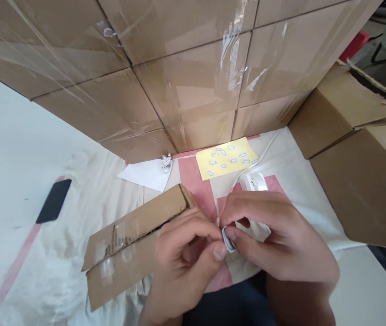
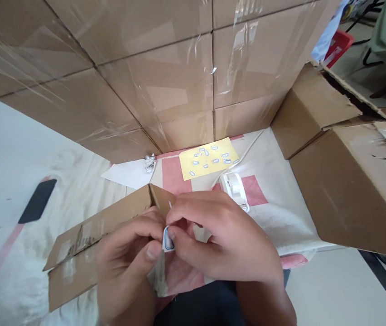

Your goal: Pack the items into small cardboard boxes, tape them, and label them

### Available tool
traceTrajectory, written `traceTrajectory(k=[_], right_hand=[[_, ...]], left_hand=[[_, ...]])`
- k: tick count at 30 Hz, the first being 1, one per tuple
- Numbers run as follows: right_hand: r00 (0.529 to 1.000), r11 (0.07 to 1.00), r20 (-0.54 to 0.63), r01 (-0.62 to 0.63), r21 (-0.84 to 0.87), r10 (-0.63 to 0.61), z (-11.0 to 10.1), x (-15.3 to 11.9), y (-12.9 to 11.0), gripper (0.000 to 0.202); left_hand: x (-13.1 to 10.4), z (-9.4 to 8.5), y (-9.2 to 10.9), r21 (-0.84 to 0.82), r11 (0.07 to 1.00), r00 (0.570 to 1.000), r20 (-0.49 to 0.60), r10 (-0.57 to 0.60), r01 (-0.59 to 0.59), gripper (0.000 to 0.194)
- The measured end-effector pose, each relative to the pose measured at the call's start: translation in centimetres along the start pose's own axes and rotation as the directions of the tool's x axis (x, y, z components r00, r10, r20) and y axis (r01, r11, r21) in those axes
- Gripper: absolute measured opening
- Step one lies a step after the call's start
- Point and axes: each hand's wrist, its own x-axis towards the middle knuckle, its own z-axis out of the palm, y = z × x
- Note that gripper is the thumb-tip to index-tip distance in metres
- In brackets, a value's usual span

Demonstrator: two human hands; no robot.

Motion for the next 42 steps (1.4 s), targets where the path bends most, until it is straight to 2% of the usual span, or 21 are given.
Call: traceTrajectory(k=[5,14,18,20,28,34,42], right_hand=[[1.0,1.0,0.0,-0.011,0.004,0.011,-0.1,0.0,-0.1,0.017],[1.0,0.999,-0.025,-0.017,-0.047,0.015,-0.1,0.0,-0.1,0.016],[0.999,0.998,-0.034,-0.042,-0.04,0.04,-0.1,-0.2,-0.1,0.027],[0.998,0.998,-0.046,-0.055,-0.043,0.053,-0.1,-0.2,0.0,0.027],[0.998,1.0,-0.055,0.025,-0.015,-0.026,0.1,0.0,0.2,0.027],[0.998,1.0,-0.061,0.019,-0.023,-0.02,0.1,-0.1,0.2,0.027],[0.997,0.998,-0.078,0.01,-0.055,-0.015,0.2,-0.2,0.1,0.025]], left_hand=[[0.0,-0.4,-0.2,-0.156,0.985,0.996,0.07,-0.058,0.069,0.009],[-0.5,-0.2,-0.4,-0.183,0.971,0.988,0.064,-0.142,0.152,0.013],[-0.4,-0.3,-0.5,-0.166,0.972,0.985,0.076,-0.153,0.164,0.016],[-0.4,-0.3,-0.5,-0.175,0.972,0.987,0.075,-0.145,0.156,0.016],[-0.6,0.4,0.0,-0.265,0.951,0.986,0.074,-0.147,0.161,0.005],[-0.7,0.2,0.0,-0.22,0.959,0.982,0.101,-0.158,0.177,0.012],[-0.7,0.8,-0.2,-0.138,0.982,0.992,0.009,-0.125,0.125,0.014]])
